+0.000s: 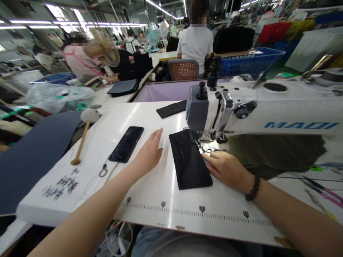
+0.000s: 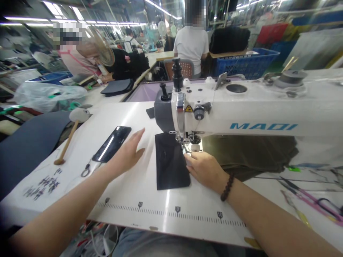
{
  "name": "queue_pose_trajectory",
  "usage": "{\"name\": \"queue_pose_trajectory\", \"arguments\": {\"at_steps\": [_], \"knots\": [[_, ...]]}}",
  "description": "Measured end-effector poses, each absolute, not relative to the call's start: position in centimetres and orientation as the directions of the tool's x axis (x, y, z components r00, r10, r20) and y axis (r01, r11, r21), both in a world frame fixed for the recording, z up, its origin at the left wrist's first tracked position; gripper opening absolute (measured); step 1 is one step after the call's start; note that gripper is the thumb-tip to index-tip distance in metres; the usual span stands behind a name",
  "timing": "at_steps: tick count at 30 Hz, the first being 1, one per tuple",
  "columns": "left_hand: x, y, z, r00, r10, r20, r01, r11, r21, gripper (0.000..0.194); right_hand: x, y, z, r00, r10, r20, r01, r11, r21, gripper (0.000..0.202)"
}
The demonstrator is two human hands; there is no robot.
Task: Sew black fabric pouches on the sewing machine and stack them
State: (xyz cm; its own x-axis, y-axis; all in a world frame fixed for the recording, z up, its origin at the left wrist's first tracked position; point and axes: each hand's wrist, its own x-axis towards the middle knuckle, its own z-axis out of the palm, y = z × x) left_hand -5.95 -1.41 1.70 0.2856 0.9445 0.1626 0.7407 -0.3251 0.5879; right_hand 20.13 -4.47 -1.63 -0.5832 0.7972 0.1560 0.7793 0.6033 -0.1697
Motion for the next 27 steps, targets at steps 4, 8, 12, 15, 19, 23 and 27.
{"name": "queue_pose_trajectory", "arguments": {"at_steps": [4, 8, 12, 15, 19, 23, 27], "knots": [[-3.1, -3.5, 1.0, 0.707, 0.697, 0.122, 0.682, -0.717, 0.146, 0.034, 20.1, -4.4, -1.6, -0.593, 0.786, 0.175, 0.766, 0.617, -0.18, 0.026], [0.0, -3.2, 1.3, 0.803, 0.596, 0.002, 0.595, -0.802, 0.054, 0.027, 20.3, -4.5, -1.7, -0.606, 0.764, 0.222, 0.738, 0.644, -0.2, 0.022], [1.2, -1.5, 0.9, 0.805, 0.593, -0.024, 0.593, -0.804, 0.035, 0.026, 20.7, -4.7, -1.5, -0.643, 0.724, 0.252, 0.696, 0.689, -0.203, 0.02], [1.2, -0.7, 0.6, 0.798, 0.602, -0.007, 0.602, -0.797, 0.047, 0.027, 20.8, -4.8, -1.4, -0.659, 0.7, 0.276, 0.678, 0.711, -0.187, 0.021], [1.0, -0.4, 0.4, 0.788, 0.616, 0.026, 0.613, -0.787, 0.067, 0.026, 20.6, -4.7, -1.5, -0.678, 0.68, 0.281, 0.656, 0.731, -0.187, 0.02], [0.9, 0.1, 0.3, 0.792, 0.61, 0.027, 0.605, -0.79, 0.093, 0.027, 20.2, -4.5, -1.6, -0.641, 0.709, 0.294, 0.689, 0.7, -0.187, 0.021], [0.8, 0.7, -0.1, 0.79, 0.609, 0.07, 0.6, -0.792, 0.109, 0.028, 20.1, -4.5, -1.8, -0.61, 0.739, 0.287, 0.727, 0.666, -0.168, 0.024]]}}
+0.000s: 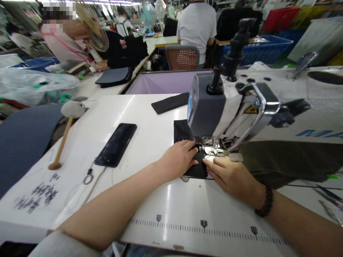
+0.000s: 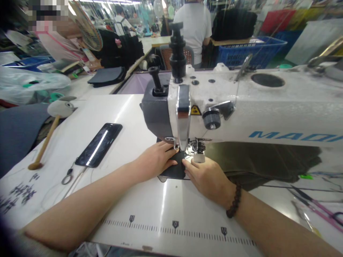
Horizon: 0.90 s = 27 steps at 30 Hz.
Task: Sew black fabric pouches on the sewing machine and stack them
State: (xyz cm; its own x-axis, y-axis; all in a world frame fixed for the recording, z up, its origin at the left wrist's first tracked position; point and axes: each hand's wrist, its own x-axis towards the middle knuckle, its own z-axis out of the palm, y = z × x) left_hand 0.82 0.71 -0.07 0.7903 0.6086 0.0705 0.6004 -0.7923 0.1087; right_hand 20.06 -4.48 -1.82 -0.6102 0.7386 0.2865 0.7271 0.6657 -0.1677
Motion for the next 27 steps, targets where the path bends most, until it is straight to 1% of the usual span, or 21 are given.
{"name": "queue_pose_trajectory", "arguments": {"at_steps": [3, 8, 14, 22, 27], "knots": [[0.75, 0.97, -0.42, 0.791, 0.605, 0.09, 0.594, -0.795, 0.119, 0.028, 20.0, -4.48, -2.04, -0.595, 0.761, 0.259, 0.748, 0.642, -0.169, 0.025], [0.69, 1.22, -0.52, 0.792, 0.603, 0.1, 0.589, -0.797, 0.135, 0.029, 19.94, -4.38, -2.29, -0.579, 0.774, 0.257, 0.764, 0.625, -0.162, 0.027], [0.74, 1.45, -0.45, 0.79, 0.605, 0.097, 0.59, -0.794, 0.145, 0.029, 19.9, -4.35, -2.39, -0.568, 0.794, 0.218, 0.774, 0.605, -0.187, 0.028], [0.65, 1.67, -0.47, 0.793, 0.602, 0.096, 0.585, -0.795, 0.159, 0.024, 19.86, -4.36, -2.55, -0.561, 0.792, 0.241, 0.776, 0.605, -0.18, 0.028], [0.72, 1.52, -0.49, 0.79, 0.604, 0.106, 0.586, -0.794, 0.159, 0.026, 19.78, -4.4, -2.45, -0.556, 0.795, 0.242, 0.778, 0.6, -0.187, 0.028]]}}
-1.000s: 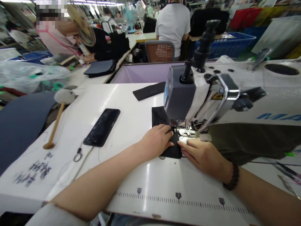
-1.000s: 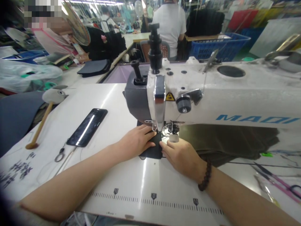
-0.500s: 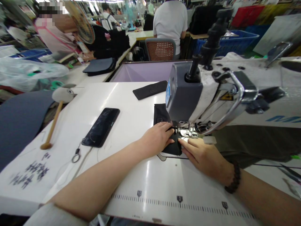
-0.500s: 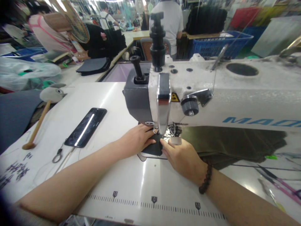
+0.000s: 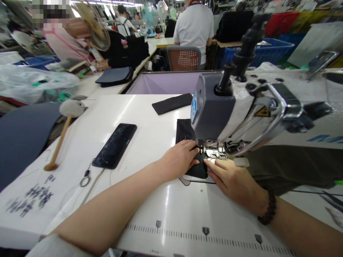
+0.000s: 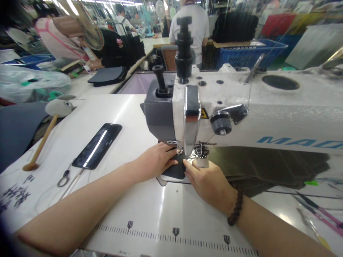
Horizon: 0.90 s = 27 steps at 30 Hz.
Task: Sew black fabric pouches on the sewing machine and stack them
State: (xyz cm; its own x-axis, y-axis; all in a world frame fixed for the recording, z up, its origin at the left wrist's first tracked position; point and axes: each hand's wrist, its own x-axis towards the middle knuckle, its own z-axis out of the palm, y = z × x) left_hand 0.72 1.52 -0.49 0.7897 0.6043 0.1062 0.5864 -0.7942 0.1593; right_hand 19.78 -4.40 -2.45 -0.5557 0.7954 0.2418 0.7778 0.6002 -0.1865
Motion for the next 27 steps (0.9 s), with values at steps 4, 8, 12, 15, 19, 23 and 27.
{"name": "queue_pose_trajectory", "arguments": {"at_steps": [4, 8, 12, 15, 19, 23, 27], "knots": [[0.7, 1.6, -0.7, 0.789, 0.605, 0.11, 0.587, -0.794, 0.159, 0.025, 19.7, -4.4, -2.5, -0.544, 0.806, 0.233, 0.785, 0.587, -0.198, 0.028], [0.7, 1.7, -0.7, 0.79, 0.603, 0.115, 0.589, -0.797, 0.135, 0.026, 19.8, -4.3, -2.5, -0.536, 0.811, 0.233, 0.792, 0.579, -0.195, 0.029], [0.4, 1.0, 0.2, 0.836, 0.545, 0.065, 0.535, -0.835, 0.126, 0.018, 20.1, -4.6, -2.0, -0.603, 0.755, 0.258, 0.733, 0.652, -0.195, 0.026], [0.3, 0.2, 1.0, 0.918, 0.397, -0.002, 0.392, -0.905, 0.166, 0.019, 20.3, -5.0, -1.6, -0.671, 0.695, 0.259, 0.672, 0.717, -0.184, 0.026], [0.2, -0.1, 1.3, 0.937, 0.35, 0.013, 0.341, -0.919, 0.2, 0.014, 20.2, -5.1, -1.6, -0.679, 0.687, 0.259, 0.672, 0.723, -0.158, 0.026], [0.2, 0.3, 1.0, 0.927, 0.374, 0.023, 0.363, -0.911, 0.197, 0.012, 20.1, -4.9, -1.9, -0.654, 0.71, 0.262, 0.696, 0.7, -0.16, 0.028], [0.3, 0.8, 0.8, 0.913, 0.408, 0.01, 0.399, -0.898, 0.185, 0.018, 20.1, -4.7, -2.4, -0.623, 0.746, 0.236, 0.734, 0.662, -0.152, 0.029]]}}
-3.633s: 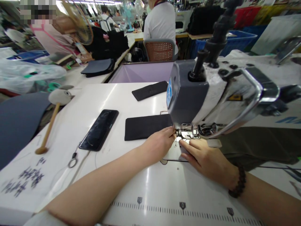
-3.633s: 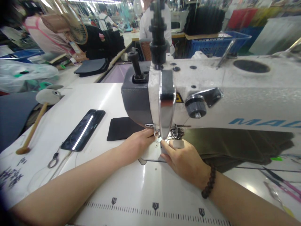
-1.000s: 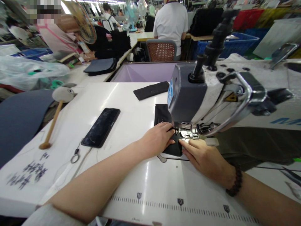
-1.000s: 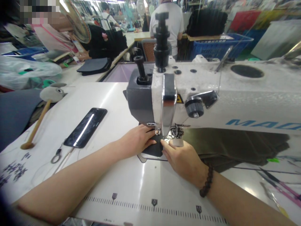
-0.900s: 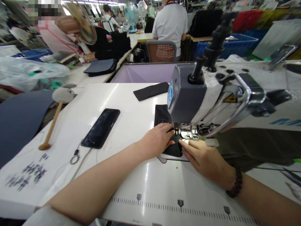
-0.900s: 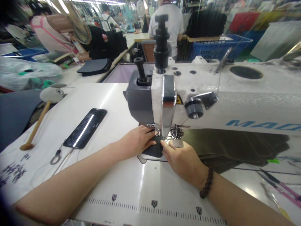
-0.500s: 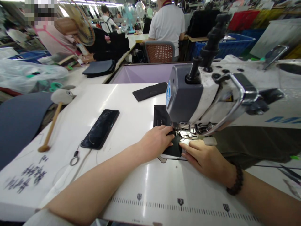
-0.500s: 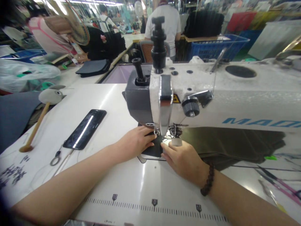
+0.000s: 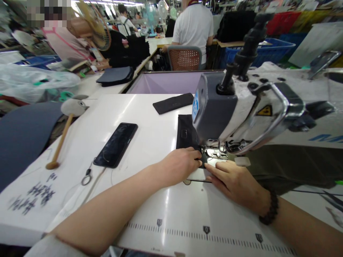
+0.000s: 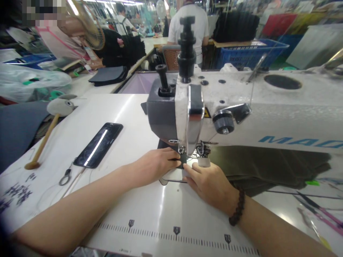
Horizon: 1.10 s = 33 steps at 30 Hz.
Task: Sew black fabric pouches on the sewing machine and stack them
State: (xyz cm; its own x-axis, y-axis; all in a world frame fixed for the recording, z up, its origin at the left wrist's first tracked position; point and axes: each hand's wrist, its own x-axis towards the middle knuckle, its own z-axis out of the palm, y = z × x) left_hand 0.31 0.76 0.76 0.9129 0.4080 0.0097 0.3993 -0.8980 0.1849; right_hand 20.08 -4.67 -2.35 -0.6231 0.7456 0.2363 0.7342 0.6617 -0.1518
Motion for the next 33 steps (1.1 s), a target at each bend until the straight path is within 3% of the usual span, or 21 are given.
{"name": "queue_pose_trajectory", "arguments": {"at_steps": [20, 26, 33], "knots": [[0.7, 2.0, -1.3, 0.85, 0.508, 0.138, 0.496, -0.861, 0.116, 0.017, 19.5, -4.2, -3.0, -0.51, 0.843, 0.17, 0.828, 0.535, -0.168, 0.035], [0.9, 2.1, -0.9, 0.822, 0.559, 0.107, 0.538, -0.825, 0.172, 0.018, 19.5, -4.2, -3.0, -0.512, 0.841, 0.175, 0.826, 0.538, -0.169, 0.035], [1.0, 2.0, -0.7, 0.798, 0.597, 0.083, 0.586, -0.8, 0.127, 0.017, 19.5, -4.2, -2.8, -0.512, 0.841, 0.174, 0.822, 0.539, -0.187, 0.034]]}}
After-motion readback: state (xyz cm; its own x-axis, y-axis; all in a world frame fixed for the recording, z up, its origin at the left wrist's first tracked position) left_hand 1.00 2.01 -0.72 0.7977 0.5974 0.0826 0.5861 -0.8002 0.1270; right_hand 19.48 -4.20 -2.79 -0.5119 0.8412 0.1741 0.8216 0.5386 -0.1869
